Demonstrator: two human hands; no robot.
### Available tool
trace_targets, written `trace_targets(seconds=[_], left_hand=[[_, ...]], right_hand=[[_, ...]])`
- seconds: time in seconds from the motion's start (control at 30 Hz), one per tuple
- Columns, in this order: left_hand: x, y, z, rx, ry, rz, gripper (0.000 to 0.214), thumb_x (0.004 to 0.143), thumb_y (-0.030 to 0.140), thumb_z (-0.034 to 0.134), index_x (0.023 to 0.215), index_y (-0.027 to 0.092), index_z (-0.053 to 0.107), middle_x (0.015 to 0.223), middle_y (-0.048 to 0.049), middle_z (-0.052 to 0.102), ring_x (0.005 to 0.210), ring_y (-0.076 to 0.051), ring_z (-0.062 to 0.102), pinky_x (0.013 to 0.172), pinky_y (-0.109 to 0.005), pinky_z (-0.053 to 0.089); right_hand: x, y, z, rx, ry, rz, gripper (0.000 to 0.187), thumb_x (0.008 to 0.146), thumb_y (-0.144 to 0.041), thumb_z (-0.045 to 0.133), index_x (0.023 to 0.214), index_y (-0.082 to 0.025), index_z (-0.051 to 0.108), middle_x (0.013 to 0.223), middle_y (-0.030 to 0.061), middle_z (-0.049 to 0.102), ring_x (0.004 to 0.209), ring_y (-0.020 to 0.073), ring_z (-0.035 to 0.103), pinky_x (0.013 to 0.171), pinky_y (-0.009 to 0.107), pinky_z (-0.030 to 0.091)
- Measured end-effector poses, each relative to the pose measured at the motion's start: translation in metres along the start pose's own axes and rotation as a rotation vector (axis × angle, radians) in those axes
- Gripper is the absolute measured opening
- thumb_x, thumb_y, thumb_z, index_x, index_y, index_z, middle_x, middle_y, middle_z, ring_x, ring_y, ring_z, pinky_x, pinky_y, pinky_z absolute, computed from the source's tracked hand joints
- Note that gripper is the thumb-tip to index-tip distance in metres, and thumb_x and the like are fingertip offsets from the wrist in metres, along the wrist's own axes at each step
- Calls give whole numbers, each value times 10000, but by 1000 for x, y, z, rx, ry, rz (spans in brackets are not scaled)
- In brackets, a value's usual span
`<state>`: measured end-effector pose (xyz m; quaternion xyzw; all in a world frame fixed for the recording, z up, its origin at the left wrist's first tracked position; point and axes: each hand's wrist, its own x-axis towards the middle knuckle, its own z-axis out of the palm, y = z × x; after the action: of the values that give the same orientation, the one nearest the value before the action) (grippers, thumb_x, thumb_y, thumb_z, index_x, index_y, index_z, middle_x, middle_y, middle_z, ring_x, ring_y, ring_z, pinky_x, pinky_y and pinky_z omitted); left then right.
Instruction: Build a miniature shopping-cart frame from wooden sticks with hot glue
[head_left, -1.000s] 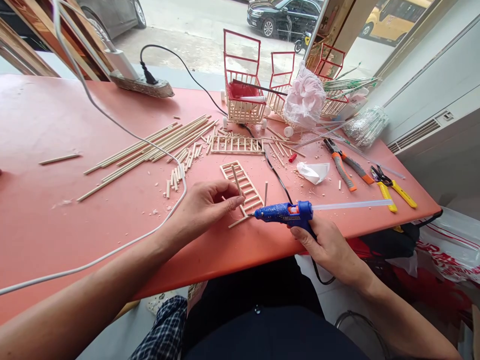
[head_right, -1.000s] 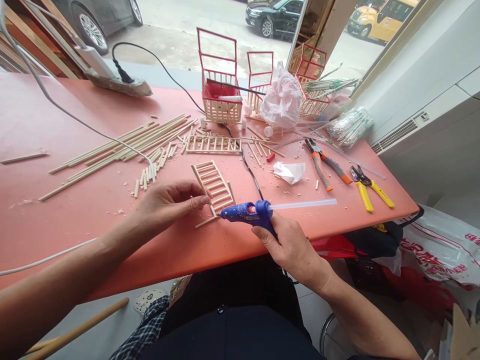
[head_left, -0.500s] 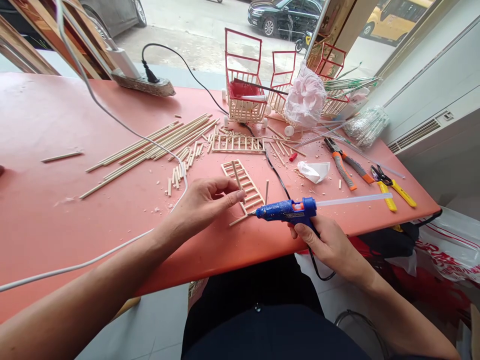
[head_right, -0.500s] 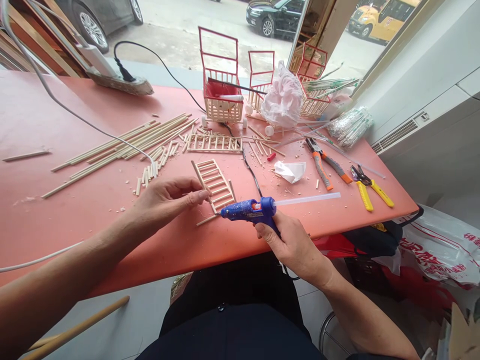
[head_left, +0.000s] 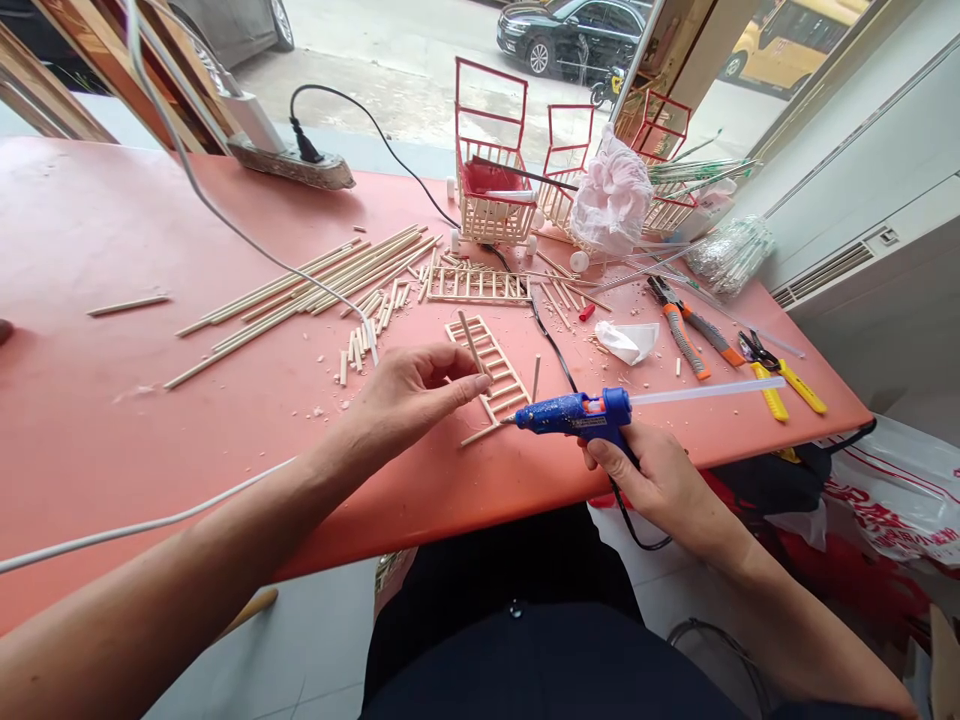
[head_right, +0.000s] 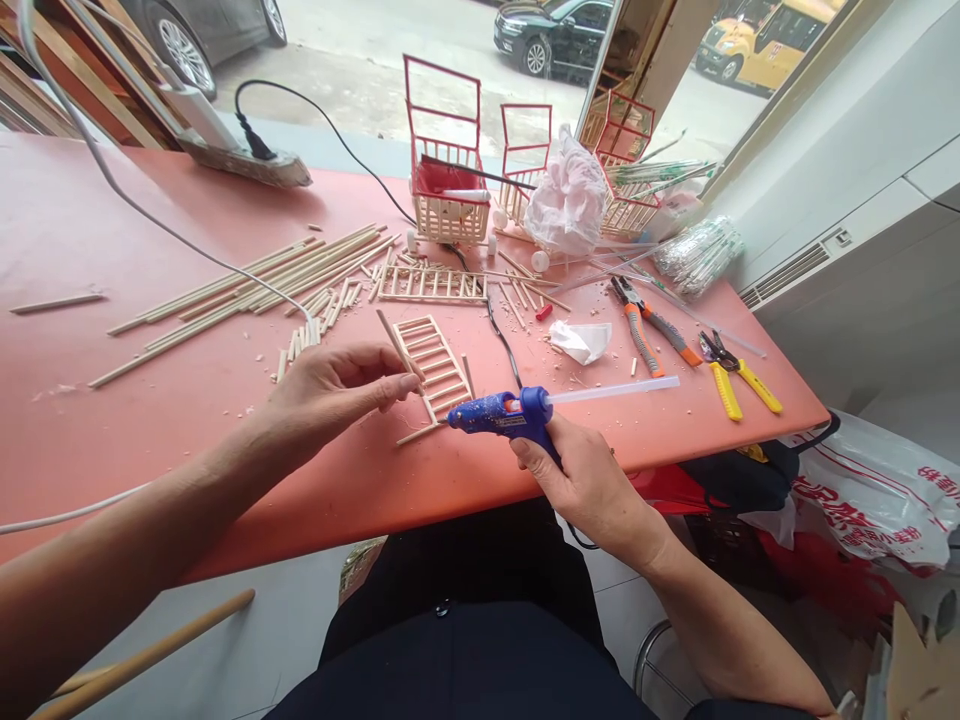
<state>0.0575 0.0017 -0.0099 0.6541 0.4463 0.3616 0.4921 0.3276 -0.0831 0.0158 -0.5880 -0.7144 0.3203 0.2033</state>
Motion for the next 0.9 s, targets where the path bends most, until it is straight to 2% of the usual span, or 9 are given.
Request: trace_targets(seconds=[0.43, 0.73, 0.9], left_hand=[[-2, 4, 1, -13, -10, 5, 227, 837, 370, 712, 752, 160, 691, 705, 4, 623, 653, -122, 527, 610, -250, 409], [0, 7, 2, -14, 7, -9, 232, 819, 379, 711, 774, 151, 704, 716, -3, 639, 643, -120, 523, 591, -245, 410], [-1, 9, 1, -2, 9, -17, 244, 820, 394, 705, 777, 154, 711, 735, -15, 660, 656, -130, 540, 593, -247, 409]], right_hand=[[3, -2, 4, -52, 4, -1, 389, 1019, -520, 462, 863, -191, 600, 698, 21, 640, 615, 175, 574, 591, 283, 400], [4, -6, 4, -121, 92, -62, 290, 1003, -431, 504, 848, -204, 594, 681, 18, 654, 574, 171, 576, 567, 281, 383], [-1, -6, 2, -178, 108, -90, 299, 1011, -431, 517, 801, -223, 563, 599, -10, 558, 524, 162, 504, 531, 283, 346]])
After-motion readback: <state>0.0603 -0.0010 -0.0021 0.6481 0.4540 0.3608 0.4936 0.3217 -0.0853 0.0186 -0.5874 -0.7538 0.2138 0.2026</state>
